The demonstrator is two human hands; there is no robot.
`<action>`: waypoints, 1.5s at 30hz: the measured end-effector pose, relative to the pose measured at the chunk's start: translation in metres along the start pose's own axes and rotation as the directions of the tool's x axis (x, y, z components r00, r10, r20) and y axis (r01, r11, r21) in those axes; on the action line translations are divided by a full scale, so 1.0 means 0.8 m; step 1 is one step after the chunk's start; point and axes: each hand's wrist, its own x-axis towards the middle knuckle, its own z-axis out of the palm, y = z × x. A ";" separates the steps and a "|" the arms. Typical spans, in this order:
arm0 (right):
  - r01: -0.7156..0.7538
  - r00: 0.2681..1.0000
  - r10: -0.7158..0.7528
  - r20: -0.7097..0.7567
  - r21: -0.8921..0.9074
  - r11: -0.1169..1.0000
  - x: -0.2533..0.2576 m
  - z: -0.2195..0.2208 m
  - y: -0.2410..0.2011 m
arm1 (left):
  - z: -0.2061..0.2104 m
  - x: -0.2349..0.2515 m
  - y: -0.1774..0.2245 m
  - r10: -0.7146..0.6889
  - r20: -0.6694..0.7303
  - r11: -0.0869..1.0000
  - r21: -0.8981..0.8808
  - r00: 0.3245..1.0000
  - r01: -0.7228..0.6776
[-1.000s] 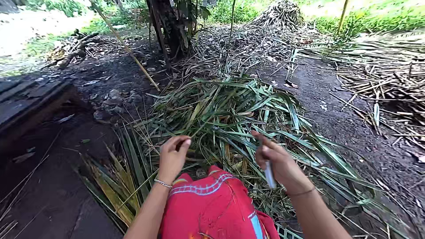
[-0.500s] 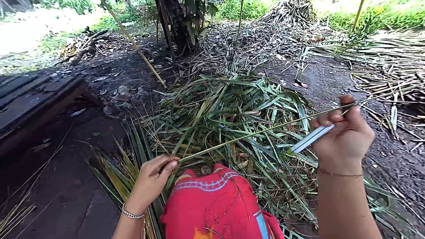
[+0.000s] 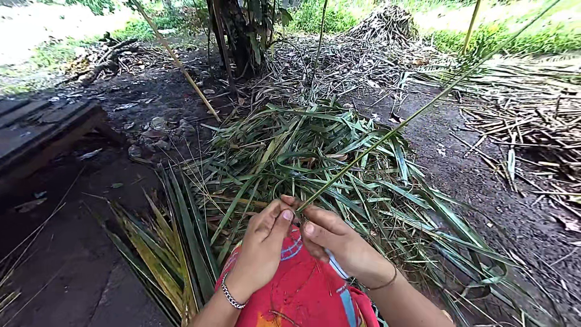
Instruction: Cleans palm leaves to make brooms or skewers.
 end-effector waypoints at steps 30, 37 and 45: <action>0.047 0.977 -0.109 -0.183 -0.312 0.949 -0.005 -0.042 -0.003 | 0.018 -0.001 -0.017 -0.014 -0.104 0.995 0.096 0.995 0.024; 0.095 0.925 -0.144 -0.353 -0.153 0.984 0.003 -0.064 -0.013 | 0.003 -0.016 -0.023 0.115 -0.155 0.959 0.277 0.981 -0.068; 0.069 0.968 -0.060 -0.245 0.028 0.997 0.006 -0.067 -0.002 | -0.009 -0.016 -0.023 -0.048 -0.136 0.979 0.192 0.990 0.073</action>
